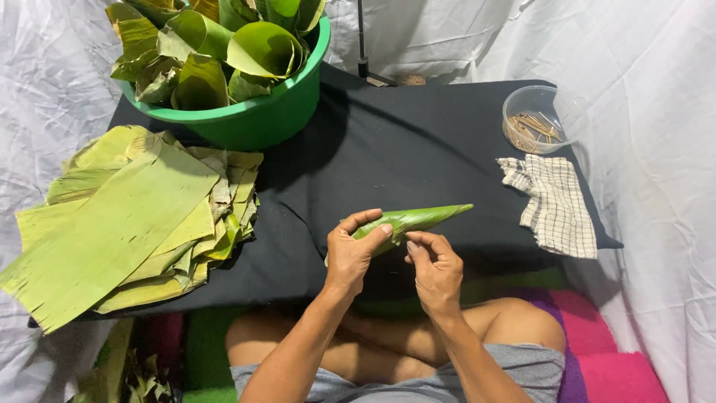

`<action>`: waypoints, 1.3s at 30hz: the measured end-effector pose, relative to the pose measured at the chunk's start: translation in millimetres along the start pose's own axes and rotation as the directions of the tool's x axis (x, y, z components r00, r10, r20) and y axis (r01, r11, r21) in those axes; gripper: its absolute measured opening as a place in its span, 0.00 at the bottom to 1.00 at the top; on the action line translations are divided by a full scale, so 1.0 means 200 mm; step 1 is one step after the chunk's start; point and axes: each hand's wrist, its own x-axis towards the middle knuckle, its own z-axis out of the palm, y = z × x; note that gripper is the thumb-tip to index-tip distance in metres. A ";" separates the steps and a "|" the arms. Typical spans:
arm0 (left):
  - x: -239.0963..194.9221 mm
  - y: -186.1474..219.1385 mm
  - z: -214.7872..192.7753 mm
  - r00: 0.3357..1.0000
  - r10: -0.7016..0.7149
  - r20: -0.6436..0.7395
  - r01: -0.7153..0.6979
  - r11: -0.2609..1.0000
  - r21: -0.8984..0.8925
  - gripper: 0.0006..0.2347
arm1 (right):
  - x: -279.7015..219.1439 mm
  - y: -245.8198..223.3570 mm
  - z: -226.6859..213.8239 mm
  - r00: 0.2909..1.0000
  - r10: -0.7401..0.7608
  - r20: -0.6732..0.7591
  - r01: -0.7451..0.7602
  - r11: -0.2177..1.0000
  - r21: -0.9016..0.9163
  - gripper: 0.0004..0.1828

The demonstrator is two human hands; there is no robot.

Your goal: Cleaning banana leaves with a cloth and folding them into cone shapes secured with toothpicks.

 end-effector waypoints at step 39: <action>0.30 0.31 -0.14 0.804 0.594 -0.015 -0.578 0.789 0.209 0.23 | 0.13 0.23 -0.19 0.858 0.467 0.213 -0.503 0.685 0.527 0.19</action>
